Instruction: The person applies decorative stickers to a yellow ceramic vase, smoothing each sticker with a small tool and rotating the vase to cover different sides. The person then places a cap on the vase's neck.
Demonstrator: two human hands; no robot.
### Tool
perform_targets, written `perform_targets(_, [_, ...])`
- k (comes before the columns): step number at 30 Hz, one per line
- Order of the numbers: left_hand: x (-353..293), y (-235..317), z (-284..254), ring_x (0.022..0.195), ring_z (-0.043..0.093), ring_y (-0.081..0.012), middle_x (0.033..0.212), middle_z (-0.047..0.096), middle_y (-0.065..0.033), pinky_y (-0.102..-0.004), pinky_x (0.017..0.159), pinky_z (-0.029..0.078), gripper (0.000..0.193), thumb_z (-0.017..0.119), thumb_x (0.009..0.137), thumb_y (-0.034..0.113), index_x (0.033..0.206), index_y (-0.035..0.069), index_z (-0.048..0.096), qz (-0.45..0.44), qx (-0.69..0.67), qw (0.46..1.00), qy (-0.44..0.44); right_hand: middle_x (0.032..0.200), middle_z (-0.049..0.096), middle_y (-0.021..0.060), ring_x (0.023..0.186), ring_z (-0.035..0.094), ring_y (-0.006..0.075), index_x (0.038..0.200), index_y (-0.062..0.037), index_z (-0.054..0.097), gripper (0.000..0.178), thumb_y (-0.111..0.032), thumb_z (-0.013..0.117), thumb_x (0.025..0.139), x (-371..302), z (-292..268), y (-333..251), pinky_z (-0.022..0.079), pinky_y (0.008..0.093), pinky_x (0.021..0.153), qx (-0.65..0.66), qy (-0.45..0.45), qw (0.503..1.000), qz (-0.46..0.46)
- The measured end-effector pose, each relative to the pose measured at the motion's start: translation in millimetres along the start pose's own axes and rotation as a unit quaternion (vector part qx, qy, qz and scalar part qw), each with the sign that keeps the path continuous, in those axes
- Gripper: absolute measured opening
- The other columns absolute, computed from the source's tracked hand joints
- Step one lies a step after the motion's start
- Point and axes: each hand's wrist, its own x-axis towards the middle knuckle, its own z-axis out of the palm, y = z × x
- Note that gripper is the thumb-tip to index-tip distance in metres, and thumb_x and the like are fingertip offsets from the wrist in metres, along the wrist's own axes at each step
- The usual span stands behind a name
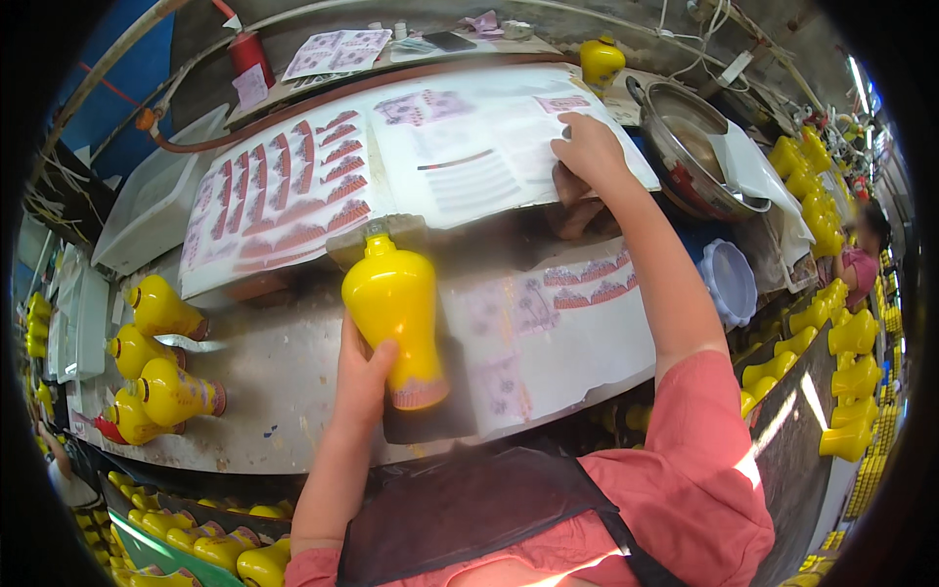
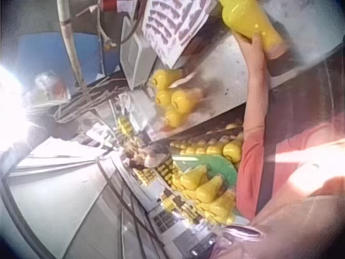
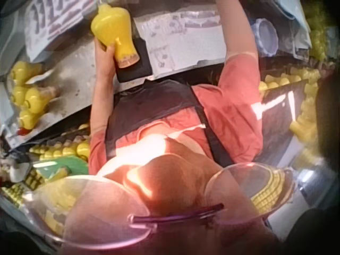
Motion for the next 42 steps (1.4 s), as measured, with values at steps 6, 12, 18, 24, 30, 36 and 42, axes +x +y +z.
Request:
perform_targets(6, [0.7,-6.3,-7.4,0.139,0.048,-0.0258,0.149,0.049,-0.0139,-0.0403,0.117,0.037,0.092,0.080,0.086,0.031,0.158,0.001,0.030,-0.005,0.014,1.000,0.012,0.119,0.073,0.0227,0.109,0.071,0.0380,0.116,-0.0024,0.075,0.035,-0.018,0.062,0.087,77.6,30.0,0.0,0.056,0.0470,0.094,-0.119,-0.136,0.981,0.064])
perform_targets(12, [-0.3,-4.8,-8.4,0.139,0.048,-0.0262,0.149,0.048,-0.0138,-0.0408,0.117,0.037,0.105,0.087,0.081,0.044,0.157,0.000,0.030,-0.013,0.017,1.000,0.015,0.118,0.074,0.0234,0.112,0.071,0.0366,0.114,-0.0053,0.077,0.032,-0.017,0.055,0.094,68.2,10.3,22.9,0.057,0.0455,0.094,-0.207,-0.180,0.957,0.097])
perform_targets(18, [-1.1,-4.0,-5.5,0.136,0.052,-0.0260,0.146,0.052,-0.0130,-0.0408,0.115,0.041,0.104,0.088,0.080,0.044,0.156,0.001,0.031,-0.023,0.014,0.999,0.023,0.123,0.066,0.0196,0.106,0.069,0.0379,0.129,-0.0102,0.069,0.038,-0.011,0.046,0.098,-35.0,-48.1,17.1,0.055,0.0476,0.090,-0.227,-0.186,0.955,-0.025])
perform_targets(24, [-0.2,-3.6,1.9,0.135,0.053,-0.0266,0.145,0.053,-0.0134,-0.0411,0.114,0.043,0.100,0.086,0.081,0.041,0.156,0.003,0.033,-0.002,0.005,1.000,0.028,0.125,0.066,0.0197,0.107,0.068,0.0399,0.138,-0.0116,0.063,0.048,-0.025,0.066,0.092,-86.2,-61.2,2.2,0.055,0.0468,0.090,-0.160,-0.143,0.977,-0.003])
perform_targets(30, [2.2,-3.8,2.7,0.135,0.052,-0.0277,0.146,0.052,-0.0158,-0.0409,0.113,0.042,0.089,0.078,0.085,0.034,0.156,0.004,0.035,0.039,0.084,0.995,0.044,0.117,0.069,0.0204,0.104,0.068,0.0403,0.135,-0.0104,0.063,0.063,-0.042,0.078,0.083,-85.1,-37.8,24.2,0.055,0.0485,0.087,-0.114,-0.081,0.988,-0.071])
perform_targets(36, [5.1,-6.7,-8.3,0.140,0.047,-0.0210,0.154,0.046,-0.0111,-0.0352,0.117,0.036,0.077,0.060,0.106,0.041,0.164,0.008,0.022,0.015,-0.004,1.000,0.020,0.101,0.074,0.0096,0.089,0.072,0.0329,0.122,-0.0195,0.074,0.032,-0.030,0.075,0.092,-104.1,-17.5,56.5,0.058,0.0418,0.076,-0.128,0.060,0.974,-0.177])
perform_targets(42, [4.5,2.1,-6.5,0.141,0.047,-0.0230,0.157,0.042,-0.0113,-0.0378,0.118,0.036,0.079,0.061,0.105,0.028,0.167,0.018,0.014,0.019,-0.023,0.999,-0.022,0.087,0.076,0.0134,0.077,0.073,0.0260,0.112,-0.0128,0.079,0.023,-0.030,0.070,0.098,-85.3,-30.2,60.8,0.056,0.0336,0.070,0.028,0.057,0.989,-0.133])
